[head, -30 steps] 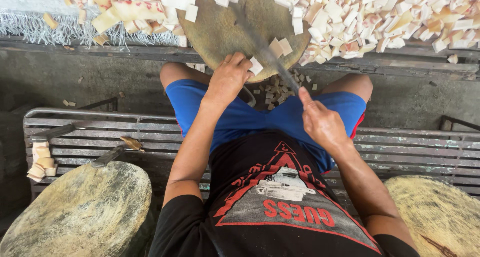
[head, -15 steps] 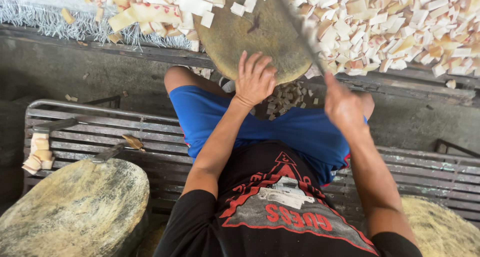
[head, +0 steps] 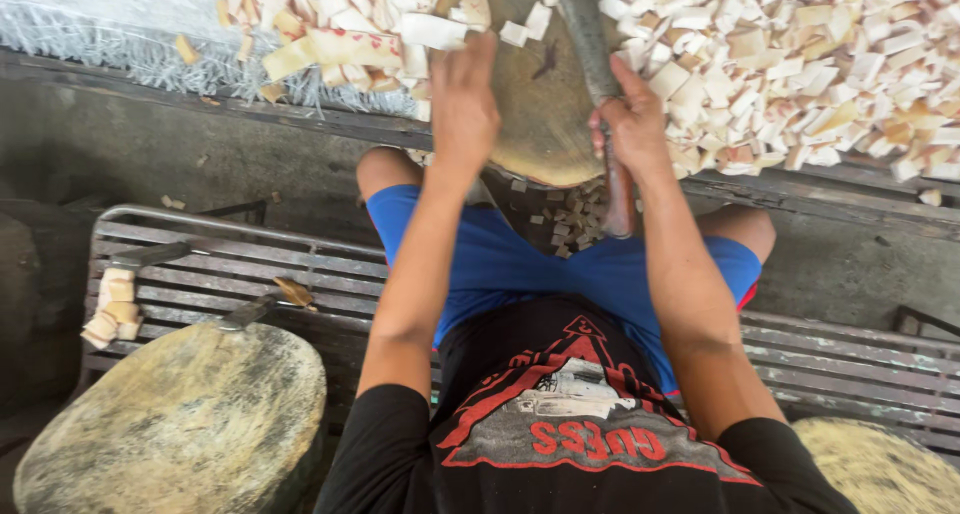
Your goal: The person sits cross-legged and uses a large knife to chop rectangular pieces of a light-colored vegetable on a round wooden cutting board. They repeatedly slice the vegetable into smaller cubes and occasionally gather the pieces with their hands.
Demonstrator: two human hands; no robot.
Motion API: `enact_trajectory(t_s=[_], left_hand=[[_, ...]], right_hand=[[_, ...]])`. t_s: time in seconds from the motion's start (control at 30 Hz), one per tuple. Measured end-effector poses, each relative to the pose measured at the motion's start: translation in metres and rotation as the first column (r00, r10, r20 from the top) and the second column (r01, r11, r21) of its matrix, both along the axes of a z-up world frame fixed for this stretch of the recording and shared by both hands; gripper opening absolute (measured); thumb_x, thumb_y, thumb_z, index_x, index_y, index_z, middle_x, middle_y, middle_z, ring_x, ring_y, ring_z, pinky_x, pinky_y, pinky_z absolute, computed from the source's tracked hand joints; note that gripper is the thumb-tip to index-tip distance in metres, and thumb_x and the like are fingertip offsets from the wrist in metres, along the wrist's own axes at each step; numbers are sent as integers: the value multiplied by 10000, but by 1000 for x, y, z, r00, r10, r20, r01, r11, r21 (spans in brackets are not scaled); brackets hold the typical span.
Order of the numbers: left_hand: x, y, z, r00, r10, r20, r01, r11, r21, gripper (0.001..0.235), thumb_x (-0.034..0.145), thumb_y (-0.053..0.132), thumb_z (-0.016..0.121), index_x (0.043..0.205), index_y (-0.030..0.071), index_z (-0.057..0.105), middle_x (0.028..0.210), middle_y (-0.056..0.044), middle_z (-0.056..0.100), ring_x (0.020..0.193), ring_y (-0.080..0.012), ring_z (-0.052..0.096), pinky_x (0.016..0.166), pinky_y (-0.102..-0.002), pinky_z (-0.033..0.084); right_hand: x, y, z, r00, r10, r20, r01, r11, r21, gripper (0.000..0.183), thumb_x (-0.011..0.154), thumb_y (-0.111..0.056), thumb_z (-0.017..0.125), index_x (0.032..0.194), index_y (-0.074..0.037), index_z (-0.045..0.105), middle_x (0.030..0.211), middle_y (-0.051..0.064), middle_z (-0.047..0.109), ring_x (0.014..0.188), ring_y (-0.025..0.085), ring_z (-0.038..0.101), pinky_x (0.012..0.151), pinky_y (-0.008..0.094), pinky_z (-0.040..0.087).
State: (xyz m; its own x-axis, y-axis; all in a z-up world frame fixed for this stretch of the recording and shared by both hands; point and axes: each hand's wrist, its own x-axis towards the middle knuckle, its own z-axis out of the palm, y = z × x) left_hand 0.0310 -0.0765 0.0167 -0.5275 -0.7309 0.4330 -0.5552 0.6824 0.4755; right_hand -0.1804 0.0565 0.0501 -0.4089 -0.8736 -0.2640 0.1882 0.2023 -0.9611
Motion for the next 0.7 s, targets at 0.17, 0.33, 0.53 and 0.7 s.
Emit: enact_trajectory(t_s=[0.17,0.33,0.53,0.7], left_hand=[[35,-103,-14,973,28,229,7,989,-150,725,852,-36,634,1547,92,473,1437,-123,611,1290,-436,459,1092,-560,360],[45,-135,-7,956,-97,278,57,987,150,507,865,48,690,1362,108,609,1283,-134,664,1261,-413,490,1083,-560,377],[51,-119,9,983,-109,148,68,964,255,278,867,197,793,1089,69,686,1094,-169,718,1037,-432,617,907,-540,483],[44,-80,31,982,-102,-162,162,895,417,271,997,224,749,1174,37,662,1065,-181,727,1015,-373,699,872,-459,547]], right_hand=[[-4,3,-6,997,-69,-18,70,997,45,716,968,58,462,1659,-43,301,778,86,602,532,154,534,473,327,461],[0,1,-2,994,-109,-23,110,992,61,712,973,48,463,1659,-36,295,780,84,595,538,151,535,472,328,461],[0,2,-6,991,-134,-25,135,990,47,709,985,31,470,1670,-45,301,786,81,596,540,147,530,473,327,461],[-1,2,-3,991,-135,15,134,990,48,741,947,47,476,1656,-59,293,769,77,595,518,151,534,451,327,465]])
